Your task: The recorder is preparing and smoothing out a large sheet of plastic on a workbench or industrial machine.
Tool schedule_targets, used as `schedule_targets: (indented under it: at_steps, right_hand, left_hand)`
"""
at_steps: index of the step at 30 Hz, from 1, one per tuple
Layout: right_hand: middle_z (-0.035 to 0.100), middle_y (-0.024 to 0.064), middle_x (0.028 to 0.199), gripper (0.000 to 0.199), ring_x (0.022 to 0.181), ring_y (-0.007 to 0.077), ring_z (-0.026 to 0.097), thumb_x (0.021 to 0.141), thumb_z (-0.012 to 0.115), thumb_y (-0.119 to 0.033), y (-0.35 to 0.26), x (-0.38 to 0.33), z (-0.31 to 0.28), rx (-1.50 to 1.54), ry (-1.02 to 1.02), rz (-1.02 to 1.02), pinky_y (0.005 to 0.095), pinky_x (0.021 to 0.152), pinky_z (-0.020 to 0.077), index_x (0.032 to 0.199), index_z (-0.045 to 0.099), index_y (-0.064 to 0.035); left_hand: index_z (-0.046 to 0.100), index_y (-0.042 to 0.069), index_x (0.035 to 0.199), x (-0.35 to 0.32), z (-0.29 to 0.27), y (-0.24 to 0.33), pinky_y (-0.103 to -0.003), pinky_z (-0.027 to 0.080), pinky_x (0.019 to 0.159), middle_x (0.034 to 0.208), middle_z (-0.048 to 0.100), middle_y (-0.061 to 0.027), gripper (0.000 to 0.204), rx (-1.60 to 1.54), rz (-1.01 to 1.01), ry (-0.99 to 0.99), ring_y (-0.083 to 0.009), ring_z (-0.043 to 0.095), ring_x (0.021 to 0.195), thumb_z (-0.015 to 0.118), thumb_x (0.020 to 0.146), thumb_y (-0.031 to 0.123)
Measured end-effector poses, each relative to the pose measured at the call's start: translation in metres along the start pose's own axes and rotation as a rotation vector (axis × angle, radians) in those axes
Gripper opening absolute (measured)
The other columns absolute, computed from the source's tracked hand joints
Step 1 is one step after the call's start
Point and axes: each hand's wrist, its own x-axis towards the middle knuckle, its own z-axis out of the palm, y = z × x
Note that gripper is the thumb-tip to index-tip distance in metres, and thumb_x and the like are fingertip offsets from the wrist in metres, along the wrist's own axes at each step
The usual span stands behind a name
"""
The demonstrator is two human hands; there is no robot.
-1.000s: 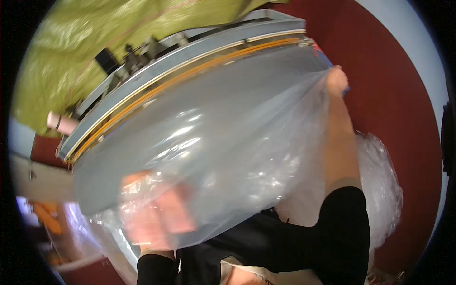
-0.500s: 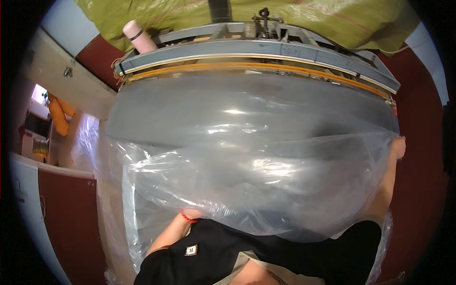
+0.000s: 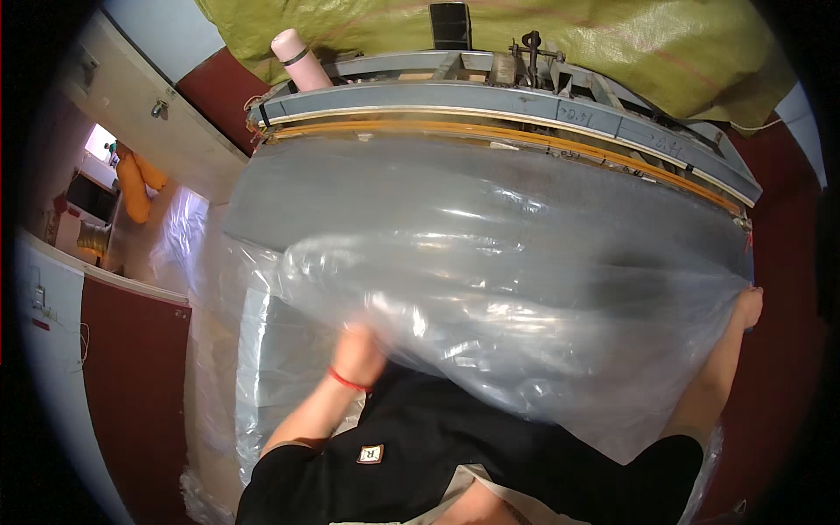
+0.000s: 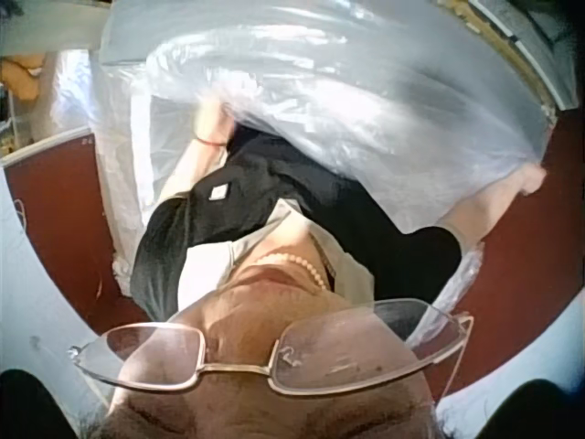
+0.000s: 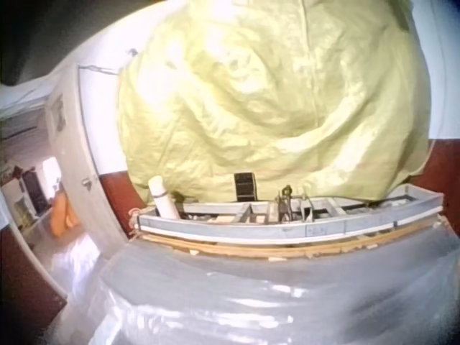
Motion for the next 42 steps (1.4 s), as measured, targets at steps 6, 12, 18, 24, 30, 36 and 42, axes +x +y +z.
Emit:
schedule_targets:
  at_steps: [6,12,18,24,30,36,42]
  right_hand:
    - [0.059,0.0131,0.098,0.029,0.090,0.0340,0.056,0.085,0.041,-0.033,0.001,-0.006,-0.011,-0.011,-0.002,0.011,0.0453,0.072,0.0447,0.099,0.053,-0.0116]
    - [0.060,0.0122,0.096,0.030,0.090,0.0344,0.056,0.085,0.042,-0.037,-0.004,-0.001,-0.003,0.026,-0.035,-0.063,0.0451,0.071,0.0442,0.098,0.052,-0.0120]
    - [0.059,0.0124,0.098,0.030,0.090,0.0342,0.055,0.086,0.041,-0.035,0.006,0.000,-0.004,0.010,-0.014,-0.034,0.0444,0.071,0.0438,0.099,0.052,-0.0107]
    - [0.058,0.0129,0.098,0.031,0.090,0.0343,0.054,0.087,0.039,-0.035,-0.002,0.002,-0.005,0.024,-0.042,-0.055,0.0438,0.071,0.0431,0.100,0.051,-0.0102]
    - [0.059,0.0127,0.096,0.031,0.088,0.0344,0.055,0.086,0.040,-0.035,0.008,0.005,0.004,0.048,-0.030,-0.069,0.0432,0.070,0.0429,0.098,0.052,-0.0094]
    - [0.061,0.0115,0.090,0.032,0.081,0.0290,0.057,0.084,0.047,-0.035,0.030,0.025,0.022,0.189,-0.022,-0.027,0.0378,0.069,0.0439,0.093,0.056,-0.0057]
    - [0.060,0.0050,0.087,0.032,0.081,0.0147,0.054,0.078,0.063,-0.029,0.109,0.067,0.032,1.372,-0.210,0.124,0.0275,0.075,0.0434,0.091,0.060,-0.0010]
  left_hand:
    - [0.052,0.007,0.085,0.056,-0.098,0.236,-0.019,0.032,0.046,0.061,0.045,0.0038,0.018,0.742,1.019,0.615,-0.0037,0.040,0.054,0.044,0.088,0.023]
    - [0.059,0.002,0.082,0.076,-0.071,0.417,-0.019,0.038,0.059,0.068,0.054,0.0034,0.023,1.391,0.705,0.480,-0.0055,0.047,0.063,0.066,0.075,0.023]
    - [0.057,0.004,0.096,0.093,0.062,0.310,-0.034,0.043,0.078,0.098,0.057,-0.0117,0.023,1.843,1.883,0.252,-0.0257,0.053,0.090,0.058,0.073,0.004]
    - [0.033,0.007,0.128,0.139,-0.072,0.182,-0.044,0.023,0.100,0.135,0.027,-0.0150,0.059,2.130,0.668,-0.038,-0.0334,0.024,0.125,0.056,0.077,0.025]
    - [0.046,0.001,0.117,0.170,-0.096,0.204,-0.038,0.028,0.098,0.124,0.042,-0.0188,0.044,1.952,0.575,0.220,-0.0320,0.035,0.119,0.051,0.081,0.027]
    - [0.048,-0.001,0.113,0.192,-0.035,0.152,-0.038,0.032,0.095,0.123,0.043,-0.0183,0.038,1.994,0.940,-0.183,-0.0324,0.037,0.117,0.050,0.079,0.018]
    - [0.058,0.004,0.095,0.220,-0.028,0.158,-0.039,0.042,0.076,0.094,0.059,-0.0153,0.024,1.831,0.885,-0.027,-0.0315,0.053,0.088,0.053,0.076,0.018]
